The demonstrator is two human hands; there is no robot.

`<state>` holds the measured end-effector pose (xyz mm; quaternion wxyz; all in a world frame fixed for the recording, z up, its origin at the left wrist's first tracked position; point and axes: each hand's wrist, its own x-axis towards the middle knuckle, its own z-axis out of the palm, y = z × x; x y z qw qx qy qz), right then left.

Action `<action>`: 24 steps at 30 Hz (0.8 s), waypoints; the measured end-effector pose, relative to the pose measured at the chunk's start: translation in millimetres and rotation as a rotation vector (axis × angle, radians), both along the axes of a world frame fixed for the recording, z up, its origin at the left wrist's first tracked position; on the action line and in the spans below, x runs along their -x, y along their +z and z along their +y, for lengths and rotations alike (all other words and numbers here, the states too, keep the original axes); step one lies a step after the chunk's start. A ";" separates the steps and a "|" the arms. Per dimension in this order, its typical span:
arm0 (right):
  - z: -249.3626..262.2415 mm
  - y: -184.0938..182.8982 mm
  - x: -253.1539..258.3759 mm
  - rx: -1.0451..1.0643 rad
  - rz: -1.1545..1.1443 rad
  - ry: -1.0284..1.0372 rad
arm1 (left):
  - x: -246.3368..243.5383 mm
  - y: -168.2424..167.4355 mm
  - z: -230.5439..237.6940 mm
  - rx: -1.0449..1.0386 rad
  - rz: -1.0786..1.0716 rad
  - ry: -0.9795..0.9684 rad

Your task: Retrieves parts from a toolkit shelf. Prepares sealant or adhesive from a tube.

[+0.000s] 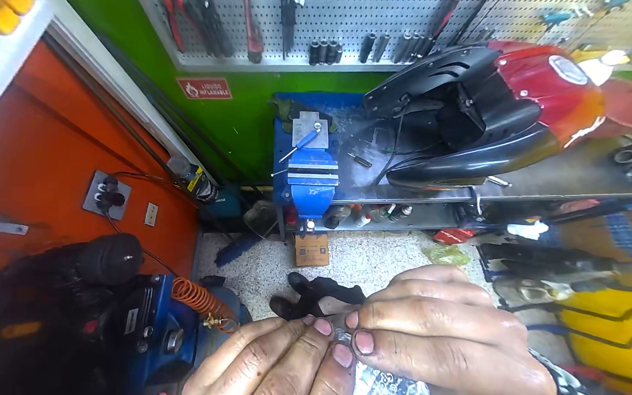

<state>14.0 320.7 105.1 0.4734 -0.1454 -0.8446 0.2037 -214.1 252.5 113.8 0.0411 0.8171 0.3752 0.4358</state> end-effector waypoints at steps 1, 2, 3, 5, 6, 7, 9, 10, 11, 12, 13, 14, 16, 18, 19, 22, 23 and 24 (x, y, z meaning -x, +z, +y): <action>-0.5 -1.0 0.8 0.006 0.006 0.000 | 0.1 -0.2 -0.5 -0.004 0.001 0.000; -0.5 -2.3 1.7 0.011 0.014 -0.002 | 0.1 -0.6 -0.6 -0.010 0.004 0.006; 0.4 -3.7 2.9 0.014 0.026 -0.001 | 0.1 -0.9 -0.4 -0.015 0.006 0.016; 4.3 -4.8 4.9 0.015 0.038 0.011 | -1.4 -1.7 1.0 -0.026 0.006 0.059; 6.3 -3.4 5.1 0.007 0.028 0.011 | -2.5 -2.8 2.2 -0.035 0.001 0.087; 7.1 -1.6 5.1 -0.008 0.016 -0.002 | -3.1 -3.8 3.3 -0.040 -0.005 0.111; 4.2 2.1 4.4 -0.041 0.000 -0.024 | -3.4 -4.6 4.4 -0.039 -0.011 0.162; 1.9 3.8 3.2 -0.058 0.000 -0.029 | -3.2 -4.8 4.5 -0.030 -0.011 0.192; -0.4 5.3 1.2 -0.074 -0.008 -0.036 | -3.6 -5.2 3.8 -0.020 -0.012 0.222; -1.5 5.7 -0.4 -0.091 -0.010 -0.043 | -5.0 -5.0 2.6 -0.010 -0.016 0.238; -0.9 5.1 -1.1 -0.102 -0.003 -0.040 | -7.1 -3.8 1.1 0.003 -0.017 0.237; 0.2 4.2 -1.5 -0.107 0.006 -0.033 | -9.4 -2.5 -0.4 0.017 -0.016 0.222; 1.6 4.1 -1.9 -0.106 0.019 -0.025 | -12.6 -2.2 -0.7 -0.004 -0.032 0.180; 1.6 5.7 -2.3 -0.101 0.009 -0.023 | -11.6 -3.2 -0.4 -0.039 -0.026 0.170; 2.3 7.4 -2.9 -0.104 -0.013 -0.018 | -10.4 -3.2 -0.8 -0.050 -0.011 0.182; 4.5 15.9 -8.2 -0.119 -0.096 0.015 | -7.3 -0.2 -1.5 -0.078 0.029 0.194; 4.6 18.6 -10.2 -0.134 -0.118 0.027 | -6.8 1.7 -1.6 -0.081 0.035 0.182; 3.8 20.8 -11.6 -0.147 -0.133 0.030 | -6.7 3.3 -1.5 -0.085 0.035 0.169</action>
